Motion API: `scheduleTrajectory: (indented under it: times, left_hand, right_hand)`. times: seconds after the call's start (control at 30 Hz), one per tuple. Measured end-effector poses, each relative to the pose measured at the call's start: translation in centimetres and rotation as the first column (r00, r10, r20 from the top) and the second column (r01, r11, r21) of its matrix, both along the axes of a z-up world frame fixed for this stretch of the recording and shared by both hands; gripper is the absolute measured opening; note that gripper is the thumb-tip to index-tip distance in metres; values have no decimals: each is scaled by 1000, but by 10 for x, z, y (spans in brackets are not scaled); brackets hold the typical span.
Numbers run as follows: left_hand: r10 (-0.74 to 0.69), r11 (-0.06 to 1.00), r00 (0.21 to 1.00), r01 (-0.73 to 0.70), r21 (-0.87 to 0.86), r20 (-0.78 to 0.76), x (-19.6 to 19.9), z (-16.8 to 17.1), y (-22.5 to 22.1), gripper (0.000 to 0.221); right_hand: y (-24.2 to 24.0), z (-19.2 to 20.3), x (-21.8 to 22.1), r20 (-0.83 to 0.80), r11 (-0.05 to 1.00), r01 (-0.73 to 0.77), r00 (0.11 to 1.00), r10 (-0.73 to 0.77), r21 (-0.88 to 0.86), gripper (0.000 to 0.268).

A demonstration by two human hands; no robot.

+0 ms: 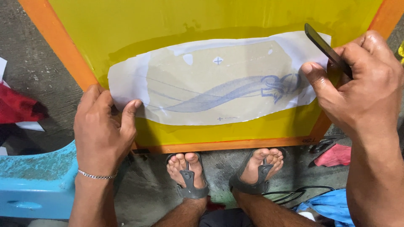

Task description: Applying a stencil to a screen printing frame, smoothing it with a tool, and moving the frame to a rack.

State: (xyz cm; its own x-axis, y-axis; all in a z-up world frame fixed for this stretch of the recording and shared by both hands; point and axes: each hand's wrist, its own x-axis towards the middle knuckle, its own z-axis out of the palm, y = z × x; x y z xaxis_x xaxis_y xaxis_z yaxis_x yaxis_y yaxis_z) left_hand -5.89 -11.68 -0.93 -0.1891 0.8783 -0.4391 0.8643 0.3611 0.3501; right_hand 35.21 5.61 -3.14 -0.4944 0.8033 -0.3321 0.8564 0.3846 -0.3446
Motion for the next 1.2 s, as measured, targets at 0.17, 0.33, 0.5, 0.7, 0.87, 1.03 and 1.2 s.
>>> scheduleTrajectory:
  times: [0.17, 0.33, 0.5, 0.7, 0.87, 1.03, 1.2]
  left_hand:
    - [-1, 1000, 1000, 0, -18, -27, 1, 0, -1, 40]
    - [3, 1000, 999, -3, -15, -34, 1, 0, 0, 42]
    - [31, 999, 1000, -31, -16, -1, 0, 1, 1, 37]
    - [52, 998, 998, -53, 37, 26, 2, 4, 5, 42]
    - [147, 989, 989, -147, 20, 28, 5, 6, 12, 41]
    - [197, 980, 980, -197, 13, 33, 6, 6, 18, 33]
    - [242, 970, 969, -243, 25, 48, 7, 3, 22, 31]
  right_hand:
    - [1, 0, -2, 2, 1000, 3, 1000, -3, 1, 41]
    - [0, 0, -2, -1, 1000, 8, 1000, -8, 2, 43]
    - [1, 0, -2, -6, 1000, 26, 1000, -26, -14, 41]
    - [7, 8, -10, -50, 997, 79, 996, -80, -26, 38]
    - [17, 3, -16, -54, 998, 58, 997, -56, 32, 42]
    - [20, -2, -21, -19, 998, 46, 999, -46, 42, 42]
    - [23, 1, -31, -24, 996, 92, 995, -92, 10, 38]
